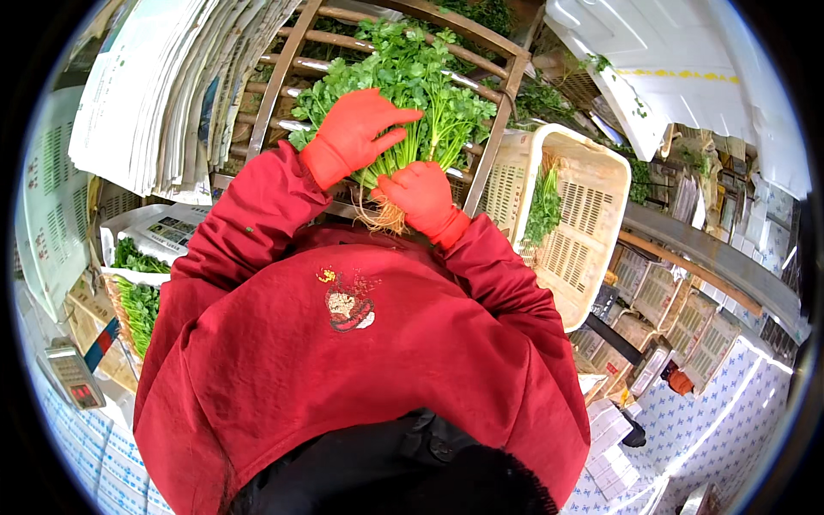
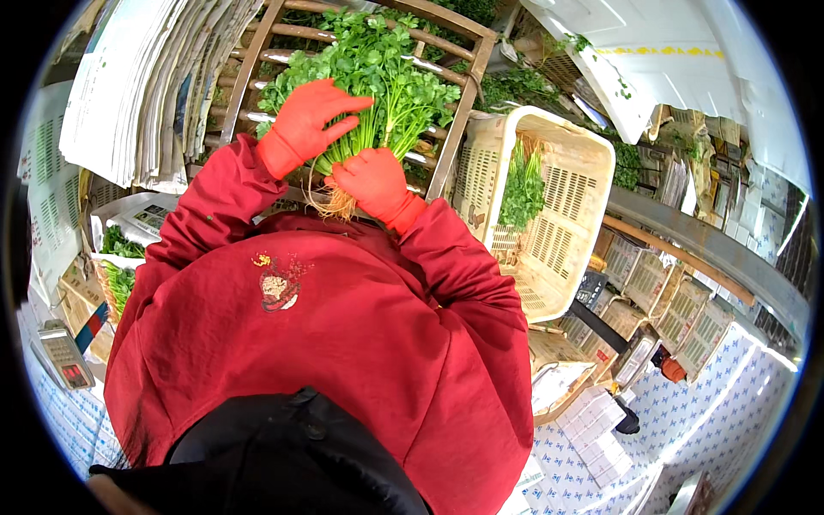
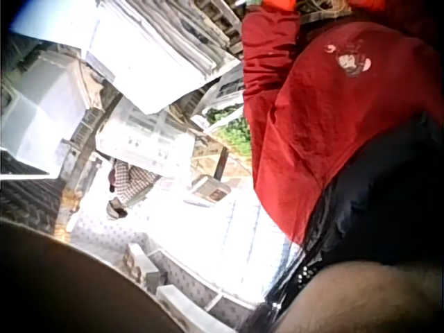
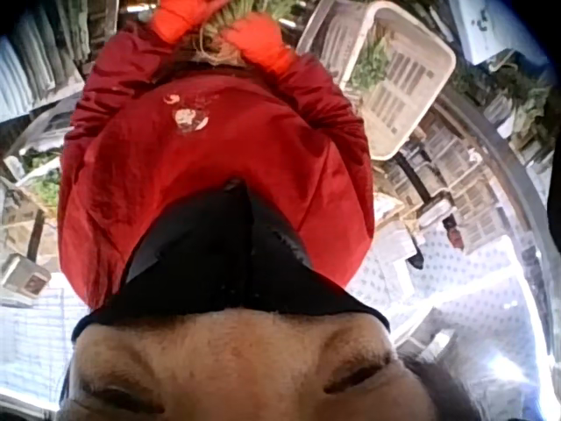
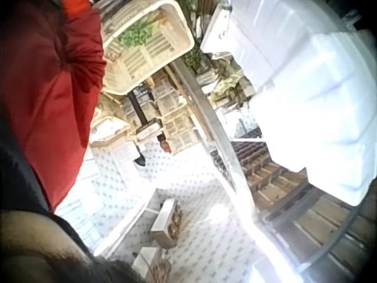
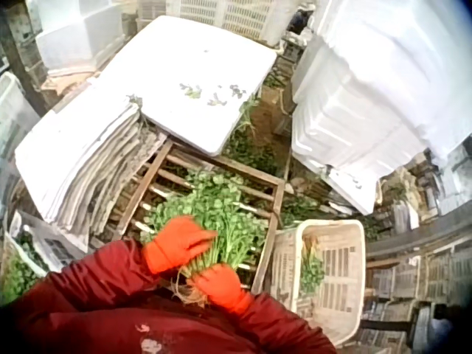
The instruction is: The person repeatedly picks up bunches of leafy green vegetables from a basket, aligns them by hand, and places them onto a newspaper-lined surface. The person continues this process, handling multiple bunches and arranging them in rows.
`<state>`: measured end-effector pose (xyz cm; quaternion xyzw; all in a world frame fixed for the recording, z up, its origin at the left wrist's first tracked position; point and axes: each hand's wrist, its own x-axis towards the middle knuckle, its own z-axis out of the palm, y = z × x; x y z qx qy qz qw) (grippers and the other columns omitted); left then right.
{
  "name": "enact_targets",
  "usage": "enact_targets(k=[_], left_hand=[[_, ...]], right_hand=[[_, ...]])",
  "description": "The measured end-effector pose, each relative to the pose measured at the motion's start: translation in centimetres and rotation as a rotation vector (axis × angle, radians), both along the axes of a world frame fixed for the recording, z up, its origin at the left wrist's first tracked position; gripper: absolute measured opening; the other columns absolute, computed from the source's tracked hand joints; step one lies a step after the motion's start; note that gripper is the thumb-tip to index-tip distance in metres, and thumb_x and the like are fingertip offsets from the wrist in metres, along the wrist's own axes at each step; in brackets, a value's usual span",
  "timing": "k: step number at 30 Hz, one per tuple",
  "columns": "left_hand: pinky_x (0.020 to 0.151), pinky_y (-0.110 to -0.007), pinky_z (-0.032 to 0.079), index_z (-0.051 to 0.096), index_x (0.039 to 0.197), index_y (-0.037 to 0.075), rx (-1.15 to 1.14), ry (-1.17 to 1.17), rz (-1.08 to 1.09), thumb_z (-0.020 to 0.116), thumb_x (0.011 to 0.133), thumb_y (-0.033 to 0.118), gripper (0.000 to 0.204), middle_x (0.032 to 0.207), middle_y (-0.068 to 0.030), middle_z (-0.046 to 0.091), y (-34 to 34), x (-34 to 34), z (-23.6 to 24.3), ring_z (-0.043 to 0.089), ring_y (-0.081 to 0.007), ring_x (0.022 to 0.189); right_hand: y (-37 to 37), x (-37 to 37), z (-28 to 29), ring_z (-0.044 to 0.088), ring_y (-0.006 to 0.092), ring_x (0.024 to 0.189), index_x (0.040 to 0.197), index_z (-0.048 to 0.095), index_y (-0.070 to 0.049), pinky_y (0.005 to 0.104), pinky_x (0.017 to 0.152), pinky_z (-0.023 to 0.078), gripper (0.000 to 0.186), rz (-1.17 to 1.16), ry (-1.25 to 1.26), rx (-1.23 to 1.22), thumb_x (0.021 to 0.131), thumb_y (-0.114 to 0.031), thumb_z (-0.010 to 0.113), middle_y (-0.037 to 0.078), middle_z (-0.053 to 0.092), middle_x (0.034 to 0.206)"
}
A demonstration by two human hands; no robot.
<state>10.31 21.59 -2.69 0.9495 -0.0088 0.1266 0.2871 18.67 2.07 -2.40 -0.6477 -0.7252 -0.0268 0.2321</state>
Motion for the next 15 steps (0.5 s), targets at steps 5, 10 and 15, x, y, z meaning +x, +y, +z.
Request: enact_targets(k=[5,10,15], left_hand=[[0.087,-0.045,0.050,0.074,0.099,0.032,0.287,-0.158,-0.191,0.071,0.083,0.028,0.016,0.069,-0.0004,0.065,-0.5,6.5,0.9,0.064,-0.0260,0.075],[0.066,-0.046,0.054,0.075,0.106,0.028,-0.069,-0.275,0.261,0.060,0.096,0.040,0.022,0.079,-0.0100,0.071,4.3,10.0,4.2,0.068,-0.0356,0.077],[0.085,-0.028,0.053,0.050,0.135,0.007,-0.944,-0.583,0.068,0.061,0.103,0.019,0.035,0.110,-0.0087,0.063,6.0,18.8,13.6,0.061,-0.0128,0.096]], right_hand=[[0.5,0.6,0.0,0.055,0.0205,0.071,0.095,0.070,-0.018,0.0368,0.058,0.041,0.022,0.015,-0.016,0.015,0.080,-0.034,0.076,-0.003,0.056,0.074],[-0.5,0.8,-0.3,0.056,0.0206,0.069,0.092,0.069,-0.017,0.0372,0.056,0.042,0.021,0.000,0.020,0.014,0.083,-0.036,0.074,-0.002,0.055,0.071],[-1.2,1.0,-1.5,0.056,0.0218,0.068,0.094,0.069,-0.016,0.0372,0.056,0.042,0.023,-0.024,0.053,-0.041,0.082,-0.036,0.074,-0.002,0.056,0.072]])
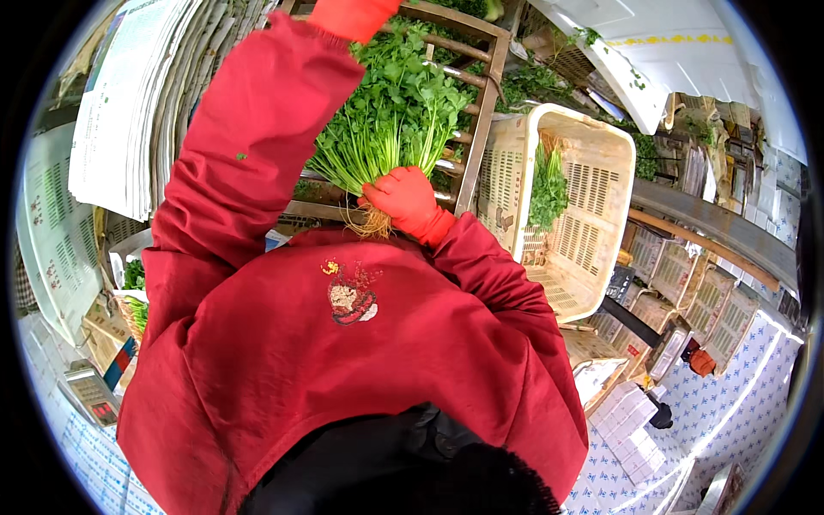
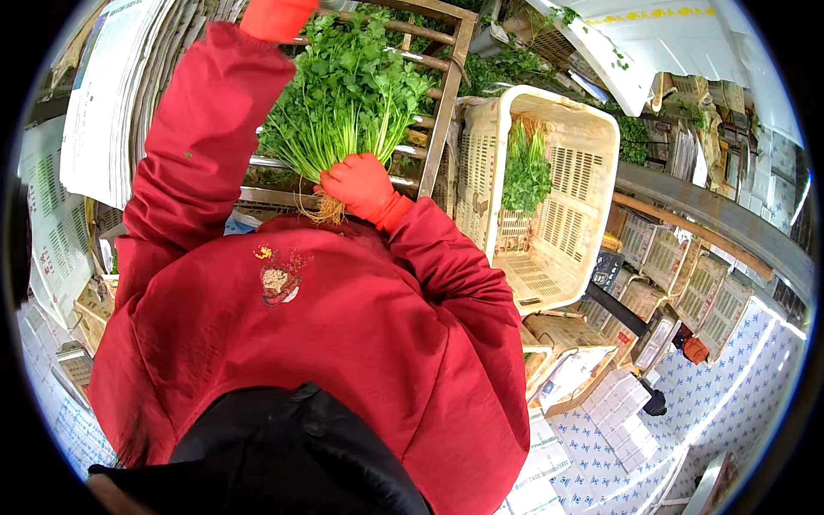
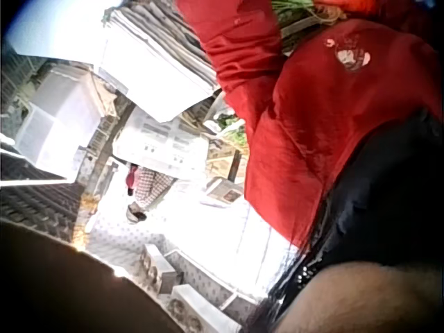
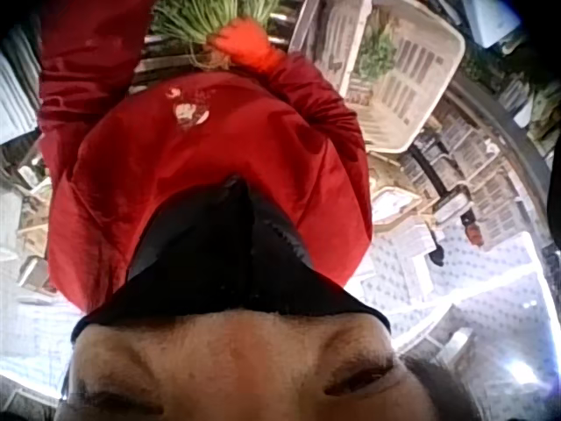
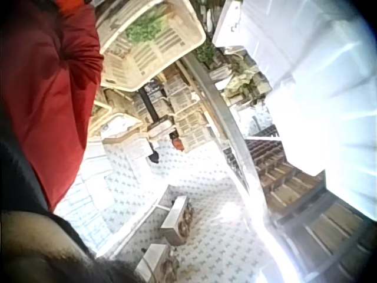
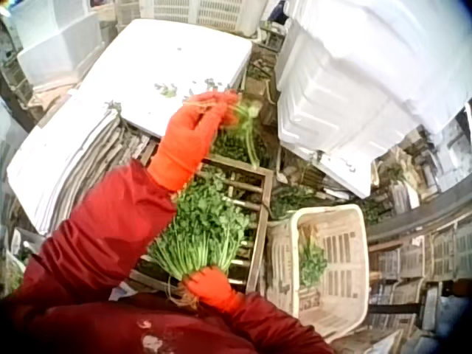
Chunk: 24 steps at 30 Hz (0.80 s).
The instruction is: The person repeatedly picks up bunches of leafy green vegetables from a basket, aligns them by hand, and places them onto a newspaper-lined surface. The person continues this process, handling multiple bunches and arranging them in rows.
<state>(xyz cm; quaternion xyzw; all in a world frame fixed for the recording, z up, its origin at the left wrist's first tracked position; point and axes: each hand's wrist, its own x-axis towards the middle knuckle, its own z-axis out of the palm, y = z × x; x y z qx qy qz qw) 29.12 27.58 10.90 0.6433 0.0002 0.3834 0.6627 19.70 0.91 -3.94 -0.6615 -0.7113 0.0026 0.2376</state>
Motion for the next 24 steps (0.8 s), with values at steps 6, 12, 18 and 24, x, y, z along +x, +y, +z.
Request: enact_targets(k=[6,12,18,24], left_hand=[[0.098,-0.037,0.050,0.042,0.143,0.005,0.498,0.160,-0.149,0.060,0.100,0.024,0.050,0.122,-0.0175,0.065,0.6,-1.6,-2.3,0.064,-0.0252,0.110],[0.102,-0.035,0.048,0.060,0.136,0.002,0.382,0.612,-0.845,0.040,0.110,0.032,0.044,0.127,-0.0156,0.067,-5.4,-15.2,-8.9,0.064,-0.0282,0.114],[0.108,-0.033,0.041,0.050,0.148,0.004,-0.392,0.789,-0.937,0.011,0.104,0.069,0.088,0.142,-0.0060,0.058,-4.8,-17.5,-4.0,0.054,-0.0159,0.128],[0.105,-0.040,0.046,0.015,0.161,0.003,0.379,1.217,-0.173,0.079,0.074,0.065,0.124,0.140,-0.0280,0.057,-1.6,-15.2,-11.5,0.057,-0.0364,0.129]], right_hand=[[-0.2,0.1,0.9,0.059,0.0246,0.071,0.096,0.071,-0.016,0.0397,0.060,0.044,0.020,0.028,0.058,-0.048,0.080,-0.027,0.074,-0.001,0.060,0.075],[0.0,6.2,11.5,0.062,0.0366,0.072,0.089,0.067,-0.011,0.0433,0.061,0.050,0.019,-0.251,0.469,0.068,0.083,-0.026,0.078,0.011,0.063,0.080],[6.5,9.5,19.0,0.070,0.0347,0.084,0.101,0.072,-0.007,0.0410,0.077,0.054,0.035,-0.287,0.800,-0.465,0.094,-0.040,0.064,0.012,0.074,0.098],[15.5,13.6,-1.6,0.069,0.0319,0.100,0.118,0.068,-0.001,0.0431,0.091,0.051,0.051,-0.698,0.718,-0.120,0.093,-0.045,0.064,0.019,0.073,0.108]])
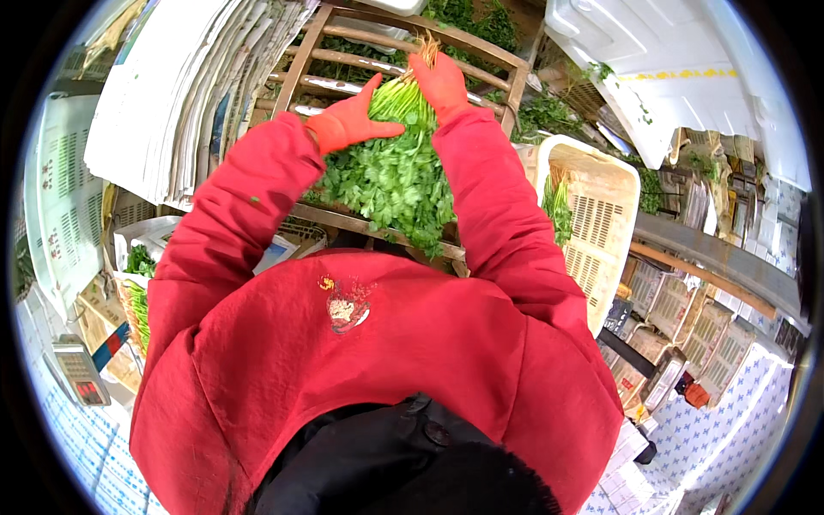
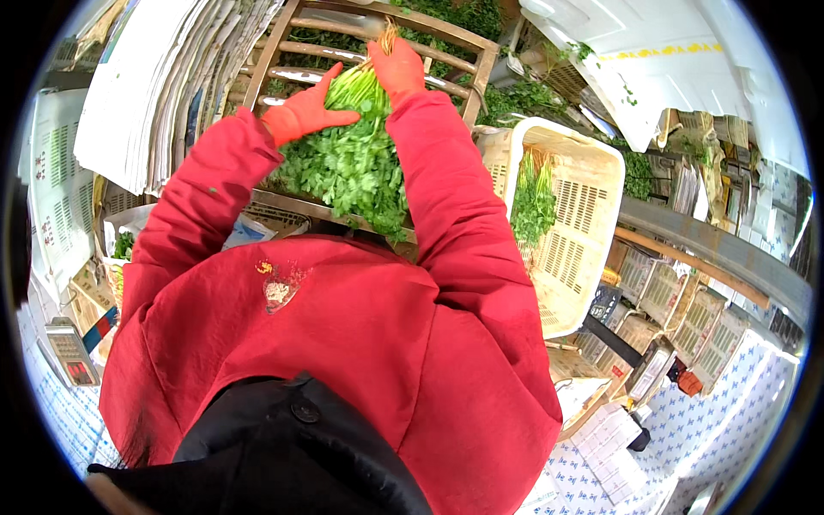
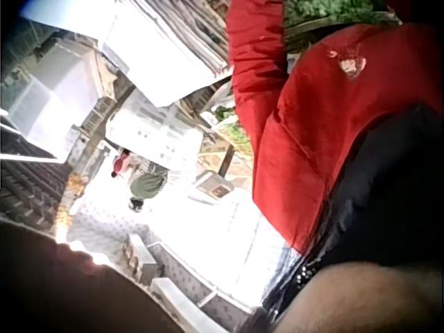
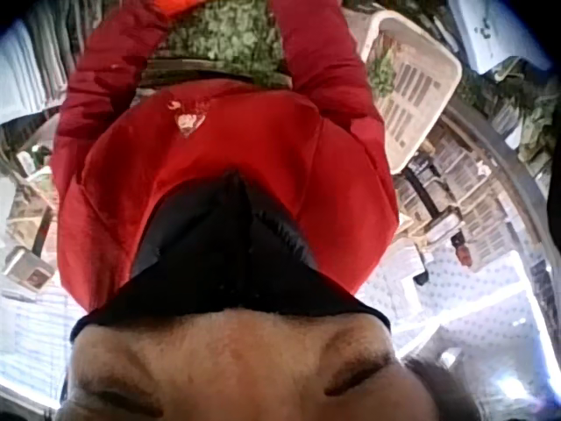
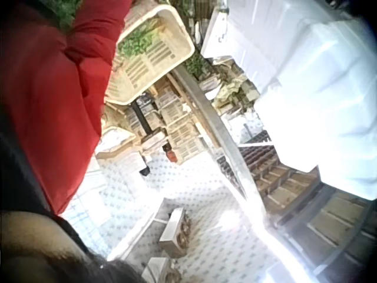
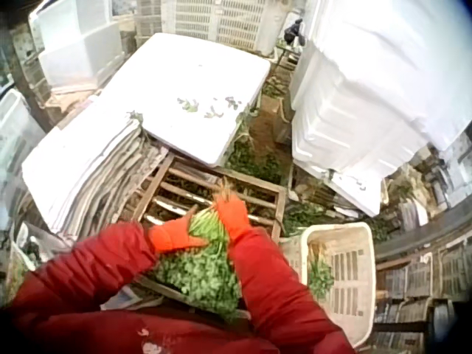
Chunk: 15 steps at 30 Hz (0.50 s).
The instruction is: The person repeatedly picks up bunches of leafy green vegetables from a basket, aligns them by hand, and places them onto a newspaper-lined surface. The person continues this process, handling multiple bunches and arranging them in rows.
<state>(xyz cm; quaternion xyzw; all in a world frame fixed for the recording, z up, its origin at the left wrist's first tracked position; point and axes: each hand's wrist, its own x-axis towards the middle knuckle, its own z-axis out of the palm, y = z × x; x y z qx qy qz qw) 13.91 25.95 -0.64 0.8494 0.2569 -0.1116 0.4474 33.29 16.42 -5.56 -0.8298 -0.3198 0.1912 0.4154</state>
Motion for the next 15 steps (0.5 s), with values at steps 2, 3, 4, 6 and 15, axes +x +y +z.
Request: enact_targets(k=[2,3,4,6,15], left_hand=[[0.103,-0.041,0.047,0.018,0.161,0.007,-0.013,0.042,0.222,0.082,0.073,0.059,0.120,0.137,-0.0282,0.059,-0.2,-0.2,-2.7,0.059,-0.0403,0.125],[0.103,-0.042,0.047,0.020,0.161,0.009,-0.051,0.078,0.313,0.083,0.073,0.059,0.119,0.135,-0.0269,0.060,-0.4,-0.6,-3.3,0.060,-0.0396,0.123],[0.102,-0.042,0.048,0.021,0.161,0.010,-0.025,0.044,0.380,0.083,0.073,0.057,0.118,0.135,-0.0260,0.061,-0.9,-1.9,-4.1,0.061,-0.0391,0.122],[0.100,-0.041,0.048,0.023,0.160,0.010,0.023,-0.049,0.503,0.083,0.074,0.054,0.114,0.135,-0.0242,0.062,-2.5,-4.0,-5.3,0.062,-0.0381,0.120],[0.096,-0.045,0.050,0.025,0.158,0.004,0.193,-0.185,0.427,0.079,0.081,0.053,0.106,0.135,-0.0260,0.060,-4.6,-2.7,-2.9,0.062,-0.0413,0.116]], right_hand=[[-0.6,0.9,-0.3,0.070,0.0297,0.099,0.122,0.067,-0.002,0.0417,0.089,0.052,0.051,-0.067,0.066,0.092,0.094,-0.044,0.064,0.017,0.073,0.110],[-2.1,1.5,-0.1,0.070,0.0286,0.098,0.123,0.066,-0.002,0.0409,0.088,0.052,0.051,-0.113,0.097,0.134,0.094,-0.044,0.065,0.016,0.073,0.111],[-4.5,1.5,0.5,0.070,0.0273,0.097,0.125,0.066,-0.003,0.0399,0.086,0.053,0.050,-0.143,0.162,0.152,0.094,-0.042,0.065,0.015,0.073,0.110],[-9.9,2.2,1.2,0.070,0.0263,0.095,0.127,0.065,-0.004,0.0380,0.083,0.054,0.049,-0.160,0.165,0.059,0.095,-0.040,0.066,0.014,0.074,0.106],[-11.6,-7.2,4.8,0.068,0.0277,0.106,0.148,0.047,-0.007,0.0363,0.089,0.053,0.061,-0.286,0.129,-0.147,0.093,-0.022,0.069,0.019,0.070,0.114]])
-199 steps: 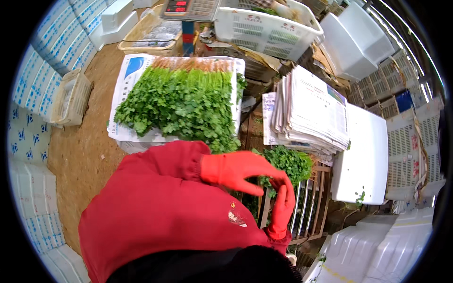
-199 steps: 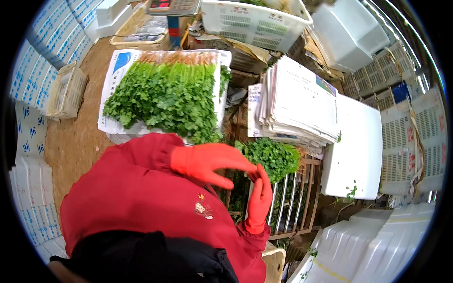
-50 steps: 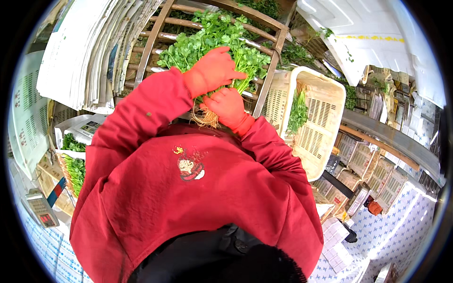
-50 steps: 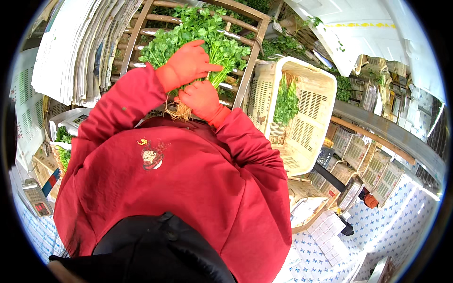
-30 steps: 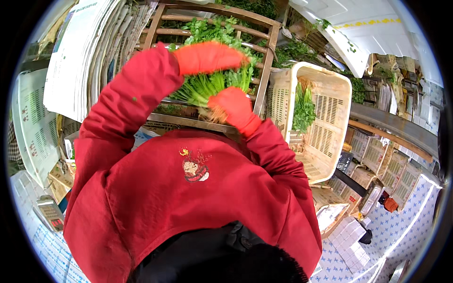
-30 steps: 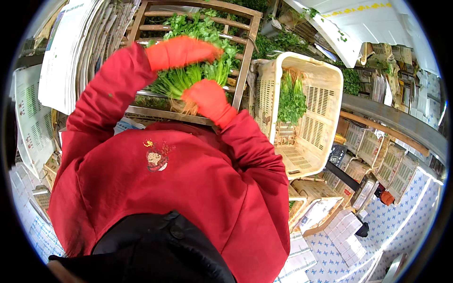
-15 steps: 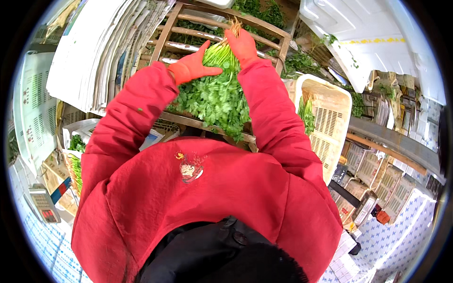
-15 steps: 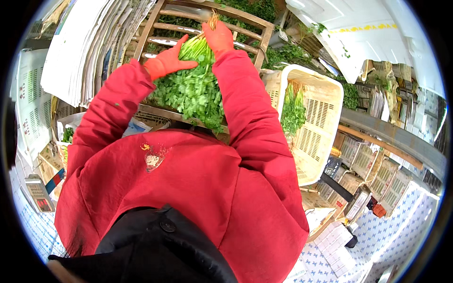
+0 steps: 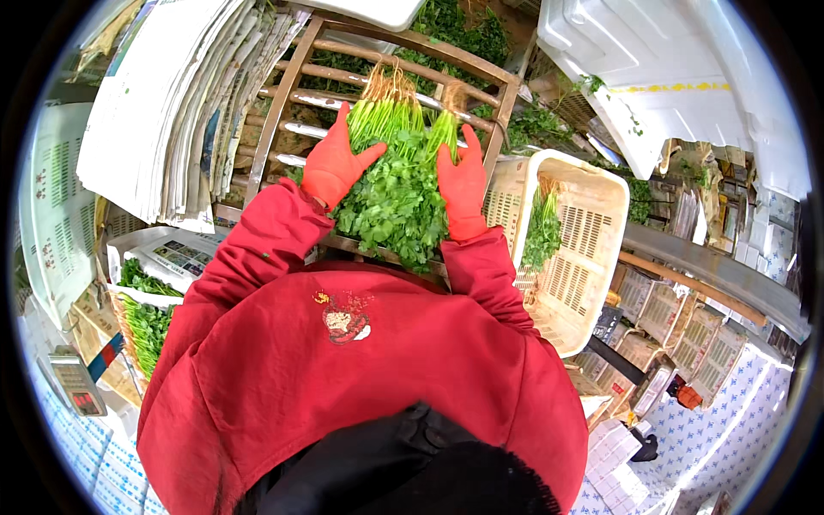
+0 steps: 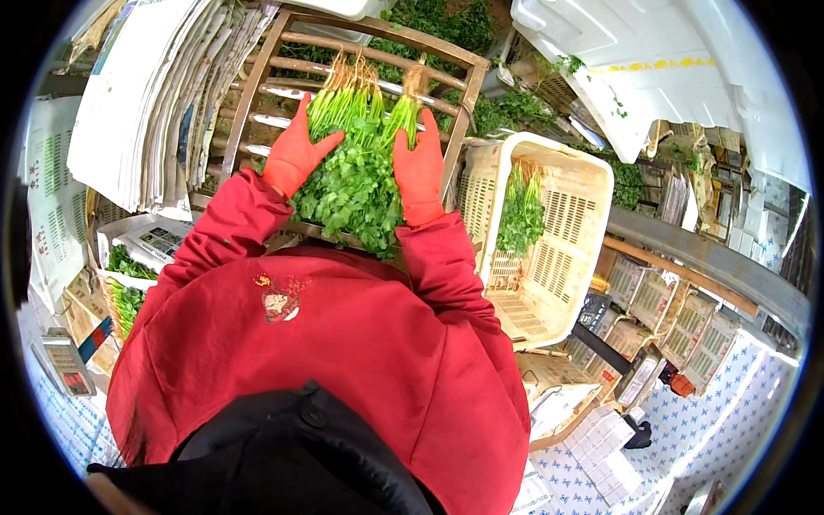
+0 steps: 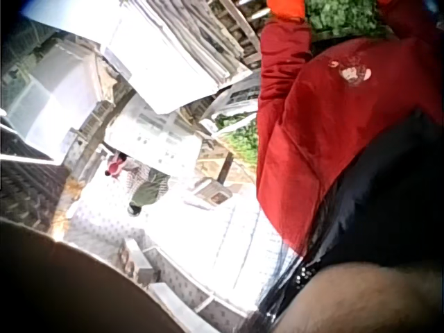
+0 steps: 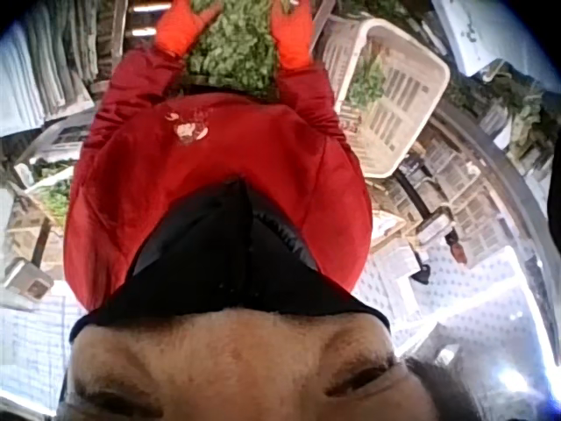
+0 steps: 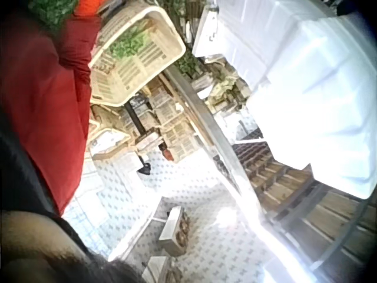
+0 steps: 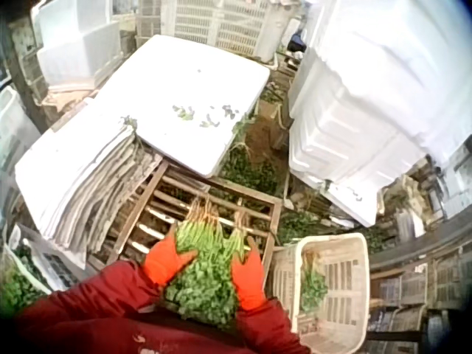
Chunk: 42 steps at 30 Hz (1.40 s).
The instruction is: The person repeatedly picks up bunches of leafy green vegetables from a basket, aligns them by hand, and places them onto a newspaper-lined surface. The person continues this process, handling multiple bunches and arranging them in rows.
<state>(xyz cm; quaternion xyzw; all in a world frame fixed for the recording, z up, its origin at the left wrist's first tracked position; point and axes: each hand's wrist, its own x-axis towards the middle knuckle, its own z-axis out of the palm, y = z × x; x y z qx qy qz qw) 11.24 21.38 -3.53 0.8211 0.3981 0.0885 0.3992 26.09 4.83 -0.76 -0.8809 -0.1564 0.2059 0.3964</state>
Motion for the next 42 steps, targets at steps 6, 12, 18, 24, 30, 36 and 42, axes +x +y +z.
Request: enact_targets(k=[6,12,18,24,30,36,42], left_hand=[[0.099,-0.043,0.050,0.025,0.158,0.005,-0.080,-0.120,-0.083,0.078,0.081,0.053,0.106,0.141,-0.0270,0.054,-1.5,0.9,-0.9,0.060,-0.0416,0.120],[0.106,-0.050,0.041,0.052,0.138,0.001,0.458,-0.363,0.012,0.077,0.084,0.036,0.069,0.134,-0.0252,0.058,-1.7,-0.5,2.1,0.054,-0.0419,0.125],[0.118,-0.053,0.032,0.062,0.136,0.015,0.413,-0.278,-0.731,0.071,0.089,0.032,0.051,0.134,-0.0049,0.063,-7.9,0.5,1.3,0.053,-0.0301,0.131],[0.120,-0.054,0.030,0.066,0.131,0.019,0.420,-0.370,-0.765,0.070,0.090,0.034,0.044,0.136,-0.0018,0.063,-7.7,1.2,-1.6,0.053,-0.0293,0.133],[0.119,-0.055,0.031,0.068,0.129,0.022,0.353,-0.376,-0.746,0.071,0.091,0.035,0.041,0.133,-0.0015,0.065,-8.0,0.6,-2.0,0.053,-0.0288,0.134],[0.118,-0.056,0.032,0.072,0.122,0.021,0.206,-0.429,-0.713,0.078,0.086,0.029,0.037,0.133,-0.0005,0.067,-8.1,0.6,-1.8,0.054,-0.0294,0.133],[0.118,-0.057,0.032,0.072,0.121,0.023,0.206,-0.416,-0.679,0.079,0.085,0.029,0.037,0.132,0.0003,0.067,-8.6,0.1,-2.1,0.055,-0.0294,0.133]], right_hand=[[-0.5,0.5,-4.1,0.066,0.0330,0.108,0.146,0.052,-0.012,0.0387,0.095,0.051,0.056,0.192,-0.087,0.019,0.093,-0.024,0.066,0.017,0.067,0.122],[-1.9,5.7,1.1,0.067,0.0198,0.082,0.134,0.063,-0.009,0.0337,0.075,0.054,0.045,0.270,-0.013,0.172,0.093,-0.027,0.069,0.009,0.072,0.098],[3.5,8.2,-0.3,0.069,0.0406,0.091,0.107,0.070,-0.010,0.0486,0.082,0.054,0.031,0.773,-0.314,-0.192,0.089,-0.034,0.063,0.018,0.072,0.093],[6.3,22.5,-1.4,0.068,0.0377,0.100,0.139,0.055,-0.021,0.0481,0.083,0.053,0.050,0.319,-0.776,-0.138,0.090,-0.023,0.067,0.013,0.072,0.108],[9.3,14.1,-1.2,0.070,0.0324,0.097,0.133,0.064,-0.024,0.0434,0.086,0.054,0.050,0.799,-0.393,-0.263,0.085,-0.034,0.072,0.011,0.075,0.100],[11.6,13.9,-3.4,0.069,0.0371,0.090,0.110,0.073,-0.022,0.0474,0.082,0.054,0.025,0.895,-0.496,-0.162,0.087,-0.032,0.067,0.014,0.073,0.096],[10.9,12.6,-1.5,0.070,0.0371,0.092,0.108,0.073,-0.017,0.0467,0.081,0.055,0.029,0.930,-0.403,-0.108,0.090,-0.038,0.064,0.012,0.074,0.098]])
